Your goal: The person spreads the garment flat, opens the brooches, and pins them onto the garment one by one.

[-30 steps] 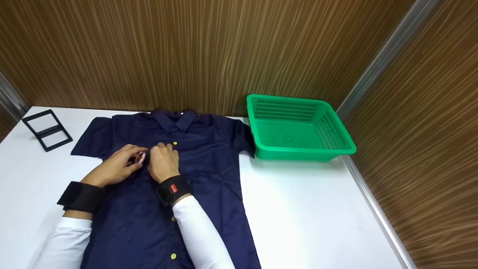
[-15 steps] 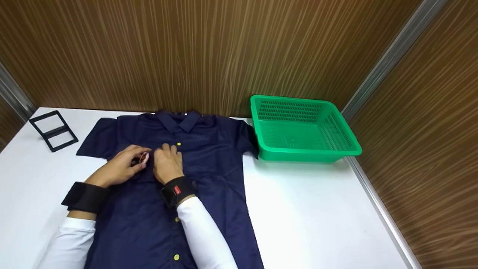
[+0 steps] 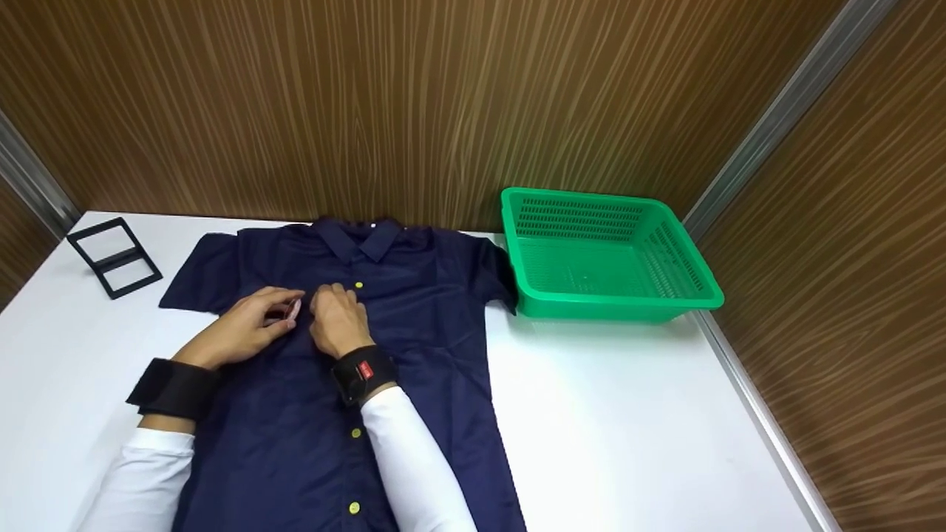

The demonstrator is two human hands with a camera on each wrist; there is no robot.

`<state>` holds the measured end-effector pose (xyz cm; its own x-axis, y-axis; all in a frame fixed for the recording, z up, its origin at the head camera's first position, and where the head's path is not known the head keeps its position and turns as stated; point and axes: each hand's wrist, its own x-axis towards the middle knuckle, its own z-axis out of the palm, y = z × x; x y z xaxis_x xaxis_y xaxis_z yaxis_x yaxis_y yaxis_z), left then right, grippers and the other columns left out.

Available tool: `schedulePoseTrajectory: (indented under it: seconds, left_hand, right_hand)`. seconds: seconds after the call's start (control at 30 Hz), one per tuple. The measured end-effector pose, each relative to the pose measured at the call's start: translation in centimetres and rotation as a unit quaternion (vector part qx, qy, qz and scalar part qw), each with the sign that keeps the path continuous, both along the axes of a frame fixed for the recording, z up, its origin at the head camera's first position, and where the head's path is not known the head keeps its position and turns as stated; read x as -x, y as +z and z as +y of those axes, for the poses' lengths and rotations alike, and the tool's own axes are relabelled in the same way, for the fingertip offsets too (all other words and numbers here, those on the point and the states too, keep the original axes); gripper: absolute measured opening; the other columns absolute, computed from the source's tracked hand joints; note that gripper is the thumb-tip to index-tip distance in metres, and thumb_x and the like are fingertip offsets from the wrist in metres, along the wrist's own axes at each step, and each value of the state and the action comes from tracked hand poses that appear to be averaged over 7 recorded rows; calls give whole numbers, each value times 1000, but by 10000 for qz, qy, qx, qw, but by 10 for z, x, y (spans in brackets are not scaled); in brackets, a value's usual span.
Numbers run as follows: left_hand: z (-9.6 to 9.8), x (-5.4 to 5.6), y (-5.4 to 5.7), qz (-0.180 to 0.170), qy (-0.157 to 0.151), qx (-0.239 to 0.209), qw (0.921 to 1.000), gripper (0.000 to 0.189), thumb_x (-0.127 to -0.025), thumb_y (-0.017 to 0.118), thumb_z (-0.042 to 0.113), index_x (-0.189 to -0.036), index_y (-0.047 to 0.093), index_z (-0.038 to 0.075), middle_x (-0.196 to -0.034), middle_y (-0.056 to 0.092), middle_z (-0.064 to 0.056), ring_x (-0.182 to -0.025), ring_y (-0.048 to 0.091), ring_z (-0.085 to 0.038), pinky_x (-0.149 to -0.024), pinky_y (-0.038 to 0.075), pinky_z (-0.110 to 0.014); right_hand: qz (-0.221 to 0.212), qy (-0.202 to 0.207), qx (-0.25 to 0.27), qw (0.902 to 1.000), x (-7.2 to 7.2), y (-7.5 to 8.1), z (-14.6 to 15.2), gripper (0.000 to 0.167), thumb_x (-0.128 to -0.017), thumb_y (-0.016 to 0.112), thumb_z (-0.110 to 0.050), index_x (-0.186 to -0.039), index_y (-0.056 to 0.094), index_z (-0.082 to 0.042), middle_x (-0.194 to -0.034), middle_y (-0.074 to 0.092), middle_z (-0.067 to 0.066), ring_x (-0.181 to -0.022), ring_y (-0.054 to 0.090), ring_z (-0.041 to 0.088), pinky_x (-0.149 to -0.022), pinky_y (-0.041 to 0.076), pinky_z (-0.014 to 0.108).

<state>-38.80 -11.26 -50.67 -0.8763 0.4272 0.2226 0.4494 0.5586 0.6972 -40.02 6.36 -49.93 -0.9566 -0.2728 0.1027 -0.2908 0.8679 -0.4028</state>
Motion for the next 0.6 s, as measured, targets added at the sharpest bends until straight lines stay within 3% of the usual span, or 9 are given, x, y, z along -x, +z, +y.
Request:
schedulePoseTrajectory:
  seconds: [0.27,0.47,0.6]
  left_hand:
    - [8,5,-3,117,-45,-49,9999,45,-98,61,0,-141,54,-13,-134,62,-29,-126,59,-42,-111,45,-55]
    - [9,-2,-8,-46,-48,-199,9998,46,-97,62,-1,-141,53,-14,-132,62,-31,-121,62,-43,-108,48,-56]
    - [10,0,-3,-164,-15,-360,9992,47,-97,61,-2,-142,51,-15,-137,59,-34,-123,62,-45,-109,48,-56]
  right_hand:
    - [-23,23,65,10000,1,4,3,11,-103,54,-9,-102,64,-8,-109,67,10,-105,66,29,-94,55,42]
    - [-170,145,126,9997,-4,0,4,11,-103,53,-8,-101,64,-7,-107,66,11,-104,65,26,-95,54,38]
    - [-40,250,329,9991,-2,3,5,13,-104,53,-8,-101,64,-4,-106,67,13,-105,65,27,-98,53,37]
